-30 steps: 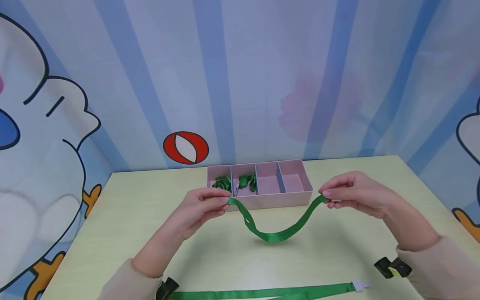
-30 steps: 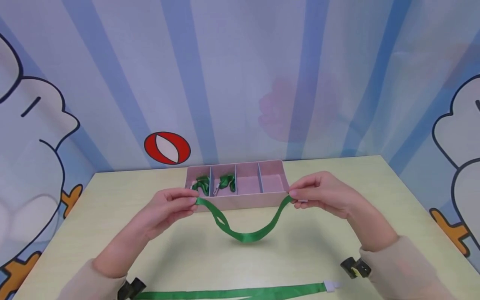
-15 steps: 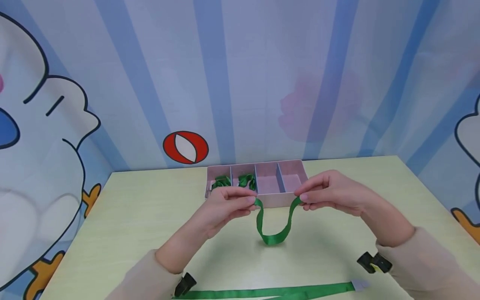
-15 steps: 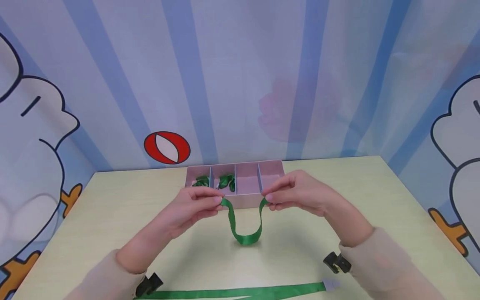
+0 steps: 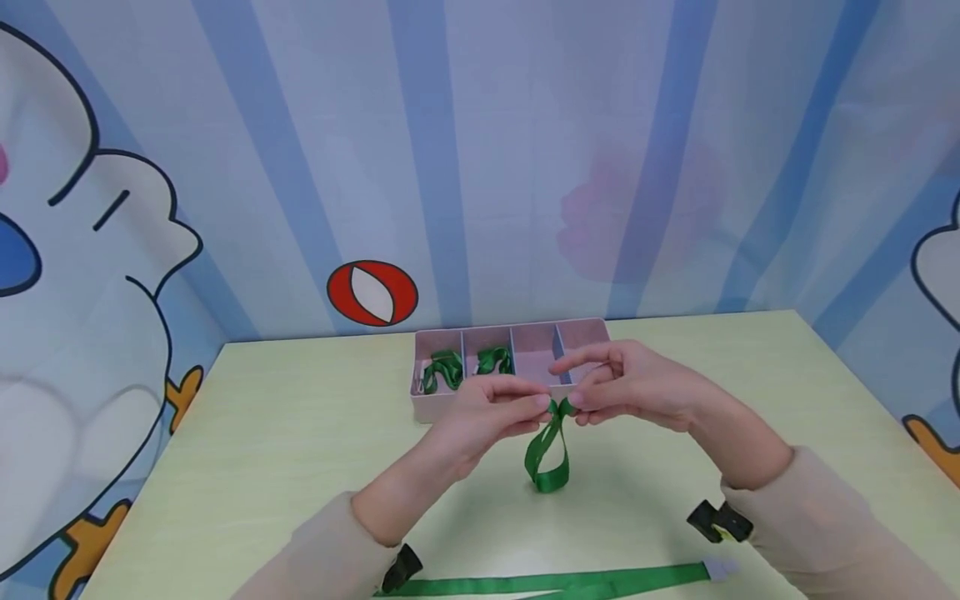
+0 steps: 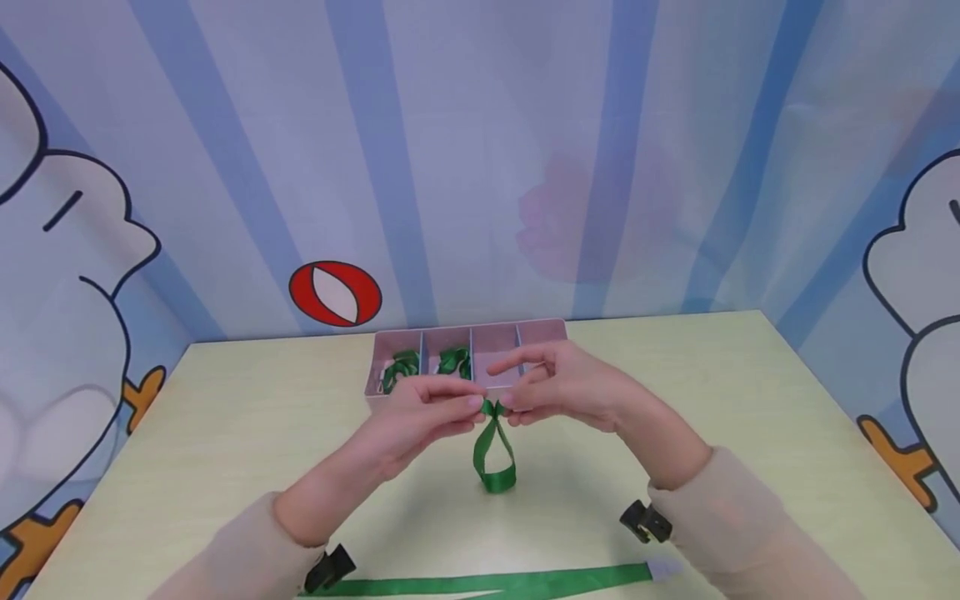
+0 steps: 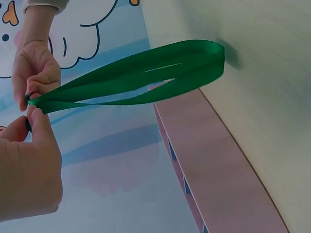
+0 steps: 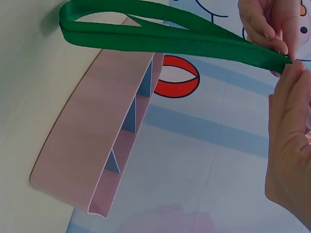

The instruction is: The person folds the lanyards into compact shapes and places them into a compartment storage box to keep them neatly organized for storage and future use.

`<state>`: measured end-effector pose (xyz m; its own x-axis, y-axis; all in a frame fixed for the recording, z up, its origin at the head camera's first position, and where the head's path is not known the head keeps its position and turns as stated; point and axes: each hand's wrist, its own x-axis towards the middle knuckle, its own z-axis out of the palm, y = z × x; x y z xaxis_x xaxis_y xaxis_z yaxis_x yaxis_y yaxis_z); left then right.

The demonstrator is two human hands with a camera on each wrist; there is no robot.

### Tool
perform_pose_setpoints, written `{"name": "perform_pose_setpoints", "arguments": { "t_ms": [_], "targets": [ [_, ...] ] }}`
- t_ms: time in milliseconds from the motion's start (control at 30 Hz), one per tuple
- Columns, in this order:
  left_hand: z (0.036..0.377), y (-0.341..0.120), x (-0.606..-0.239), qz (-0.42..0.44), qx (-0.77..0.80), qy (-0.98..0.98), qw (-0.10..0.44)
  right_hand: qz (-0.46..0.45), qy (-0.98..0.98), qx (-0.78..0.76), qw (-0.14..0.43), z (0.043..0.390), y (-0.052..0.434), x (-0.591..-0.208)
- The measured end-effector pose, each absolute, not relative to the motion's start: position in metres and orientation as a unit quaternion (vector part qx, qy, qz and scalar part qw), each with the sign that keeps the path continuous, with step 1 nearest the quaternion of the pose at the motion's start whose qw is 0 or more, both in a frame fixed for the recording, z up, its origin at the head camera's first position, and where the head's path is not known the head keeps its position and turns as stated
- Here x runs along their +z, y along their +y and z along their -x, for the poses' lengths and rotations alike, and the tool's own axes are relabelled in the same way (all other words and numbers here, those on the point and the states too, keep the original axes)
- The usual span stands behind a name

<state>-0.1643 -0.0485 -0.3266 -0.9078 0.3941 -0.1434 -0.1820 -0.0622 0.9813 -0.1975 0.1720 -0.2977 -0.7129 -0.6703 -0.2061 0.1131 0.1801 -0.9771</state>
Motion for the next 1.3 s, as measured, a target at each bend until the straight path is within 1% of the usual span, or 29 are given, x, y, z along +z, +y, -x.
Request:
{"name": "perform_pose_setpoints", "arguments": {
  "t_ms": [200,367,467,600,767,900,967,1133,1200,1300],
  "targets": [
    [0.164,-0.043,-0.327,-0.096,0.712,0.664,0.206,0.18,0.689,-0.621,0.327,0.196,0.167,-0.295],
    [0.162,-0.044,-0.328,-0.114,0.699,0.676,0.204,0.161,0.665,-0.642,0.346,0.195,0.169,-0.293],
    [0.16,-0.044,-0.327,-0.12,0.688,0.687,0.2,0.173,0.657,-0.643,0.355,0.196,0.17,-0.296],
    [0.157,-0.041,-0.326,-0.108,0.692,0.689,0.187,0.187,0.66,-0.64,0.346,0.198,0.17,-0.3],
    [0.156,-0.036,-0.326,-0.083,0.702,0.689,0.159,0.181,0.664,-0.652,0.318,0.199,0.164,-0.303],
    [0.158,-0.035,-0.326,-0.076,0.719,0.675,0.147,0.172,0.66,-0.67,0.294,0.198,0.16,-0.305],
    [0.159,-0.035,-0.326,-0.073,0.733,0.661,0.143,0.175,0.674,-0.667,0.267,0.198,0.159,-0.309],
    [0.161,-0.037,-0.322,-0.064,0.757,0.638,0.127,0.202,0.722,-0.639,0.172,0.197,0.163,-0.332],
    [0.162,-0.038,-0.319,-0.061,0.763,0.632,0.122,0.221,0.726,-0.634,0.153,0.196,0.165,-0.344],
    [0.163,-0.04,-0.315,-0.047,0.771,0.625,0.116,0.25,0.721,-0.629,0.145,0.195,0.165,-0.359]
  ]
}}
